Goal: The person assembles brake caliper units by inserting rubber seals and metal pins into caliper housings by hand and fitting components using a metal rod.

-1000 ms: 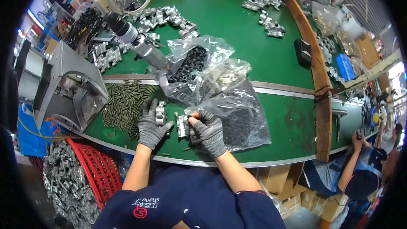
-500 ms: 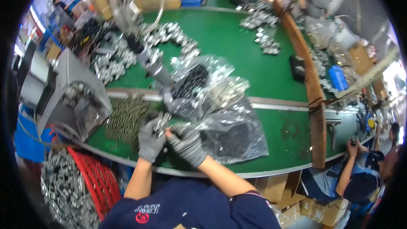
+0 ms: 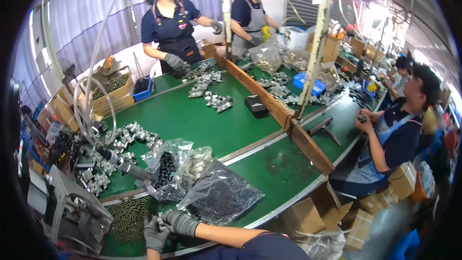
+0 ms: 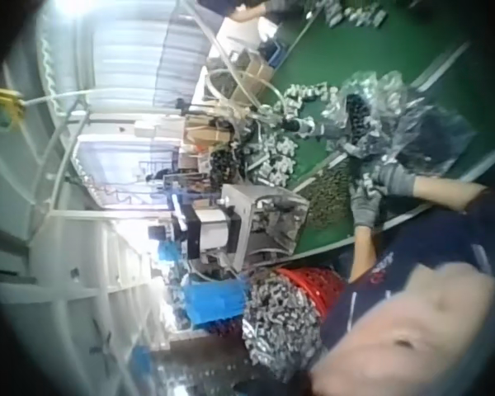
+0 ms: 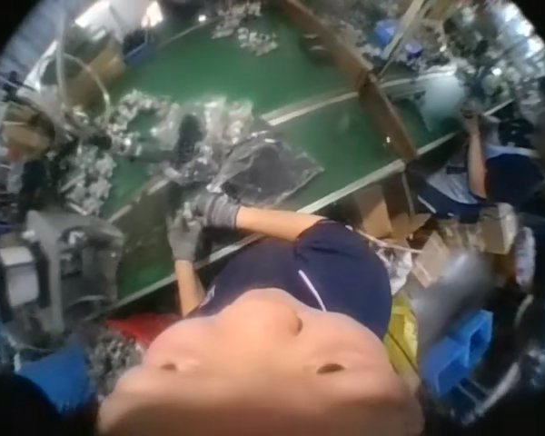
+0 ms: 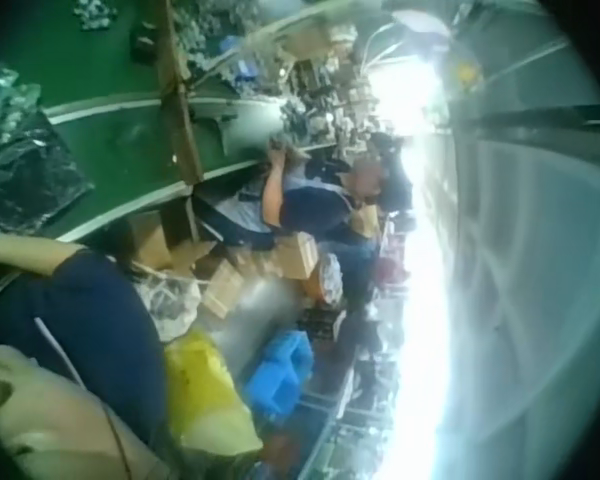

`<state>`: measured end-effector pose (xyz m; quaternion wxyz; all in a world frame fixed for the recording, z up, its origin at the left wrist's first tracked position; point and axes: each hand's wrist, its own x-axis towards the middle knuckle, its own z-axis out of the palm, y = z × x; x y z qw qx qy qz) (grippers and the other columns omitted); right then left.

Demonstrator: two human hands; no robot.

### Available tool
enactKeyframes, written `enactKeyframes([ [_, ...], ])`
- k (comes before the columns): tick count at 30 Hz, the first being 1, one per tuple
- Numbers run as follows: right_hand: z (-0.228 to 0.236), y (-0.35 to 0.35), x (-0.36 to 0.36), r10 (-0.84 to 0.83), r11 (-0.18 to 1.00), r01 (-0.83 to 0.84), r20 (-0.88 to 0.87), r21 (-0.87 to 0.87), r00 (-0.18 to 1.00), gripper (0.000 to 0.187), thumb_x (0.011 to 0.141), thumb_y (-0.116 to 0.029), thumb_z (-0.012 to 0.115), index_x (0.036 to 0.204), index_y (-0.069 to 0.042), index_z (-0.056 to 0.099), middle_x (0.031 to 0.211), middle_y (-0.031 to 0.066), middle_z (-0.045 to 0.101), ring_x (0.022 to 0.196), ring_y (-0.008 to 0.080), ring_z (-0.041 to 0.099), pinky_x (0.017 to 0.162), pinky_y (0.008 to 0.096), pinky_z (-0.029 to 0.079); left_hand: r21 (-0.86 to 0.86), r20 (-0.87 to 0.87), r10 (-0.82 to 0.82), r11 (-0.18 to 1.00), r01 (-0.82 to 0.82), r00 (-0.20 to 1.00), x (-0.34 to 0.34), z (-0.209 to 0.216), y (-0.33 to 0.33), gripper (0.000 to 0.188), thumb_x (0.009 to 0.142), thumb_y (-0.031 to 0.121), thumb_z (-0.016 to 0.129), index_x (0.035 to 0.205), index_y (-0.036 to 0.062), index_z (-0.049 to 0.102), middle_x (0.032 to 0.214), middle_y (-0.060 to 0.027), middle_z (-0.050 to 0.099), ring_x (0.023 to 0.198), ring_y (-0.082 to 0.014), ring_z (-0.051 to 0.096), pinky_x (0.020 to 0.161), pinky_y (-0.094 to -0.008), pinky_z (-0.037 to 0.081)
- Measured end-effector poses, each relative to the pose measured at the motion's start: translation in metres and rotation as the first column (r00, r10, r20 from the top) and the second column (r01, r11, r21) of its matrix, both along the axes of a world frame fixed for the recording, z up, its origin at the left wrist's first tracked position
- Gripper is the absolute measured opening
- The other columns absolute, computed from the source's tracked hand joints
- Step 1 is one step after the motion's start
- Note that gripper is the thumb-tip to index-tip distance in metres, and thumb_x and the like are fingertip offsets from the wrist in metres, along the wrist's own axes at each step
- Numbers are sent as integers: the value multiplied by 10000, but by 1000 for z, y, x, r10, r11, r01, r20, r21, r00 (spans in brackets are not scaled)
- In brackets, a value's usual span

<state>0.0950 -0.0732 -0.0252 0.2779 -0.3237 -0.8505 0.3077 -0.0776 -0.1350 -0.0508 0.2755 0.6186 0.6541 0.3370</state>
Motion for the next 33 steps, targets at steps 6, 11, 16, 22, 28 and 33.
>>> enactKeyframes([
  [6, -8, 0, -7, -47, 998, 44, -77, -40, 996, 214, 814, -268, 557, 809, -58, 601, 751, 169, 573, 675, 347, 578, 579, 432, 449, 192, -634, -181, 905, 380, 751, -9, 8, -18, 438, 771, 256, 663, 1156, 67, 576, 1244, -160, 534, 1016, -329, 577, 960, -435, 400],
  [11, -58, 6, -37, 1, 994, -36, -323, -103, 946, 112, 821, -130, 553, 757, -41, 576, 691, 86, 575, 592, 248, 534, 549, 378, 432, 312, -486, 22, 938, 150, 874, -2, -20, -13, 562, 786, 354, 610, 1218, 17, 484, 1247, -240, 474, 1131, -377, 479, 959, -417, 405],
  [16, -53, -10, -57, -182, 831, -125, -477, -542, 860, 115, 867, -148, 499, 827, -49, 541, 730, 64, 509, 664, 192, 478, 600, 347, 419, 291, -465, 54, 952, 95, 884, -4, -54, -1, 496, 816, 326, 576, 1191, 9, 509, 1163, -249, 523, 1078, -385, 507, 922, -392, 427],
  [22, -66, 6, -36, -30, 979, -24, -256, -204, 966, 268, 788, -132, 587, 1024, -6, 574, 944, 161, 574, 909, 326, 576, 792, 392, 467, 261, -489, 133, 965, 0, 862, 13, -41, 3, 418, 846, 349, 530, 1128, 44, 570, 1069, -176, 591, 952, -326, 573, 819, -381, 468],
  [28, -7, 4, -6, -149, 983, 132, -134, -124, 980, 211, 706, -141, 624, 886, -34, 602, 809, 171, 600, 770, 341, 586, 680, 410, 475, 389, -494, 199, 921, 10, 846, 29, -1, 3, 382, 812, 421, 543, 978, 89, 636, 891, -142, 637, 865, -293, 610, 735, -385, 497],
  [33, -4, 7, -8, -86, 988, 79, -54, -129, 995, 131, 716, -160, 614, 789, -52, 625, 688, 134, 610, 640, 326, 582, 597, 410, 458, 211, -609, 208, 973, -97, 766, 16, -23, 5, 406, 772, 430, 581, 999, 96, 621, 920, -133, 632, 862, -301, 616, 721, -388, 505],
])
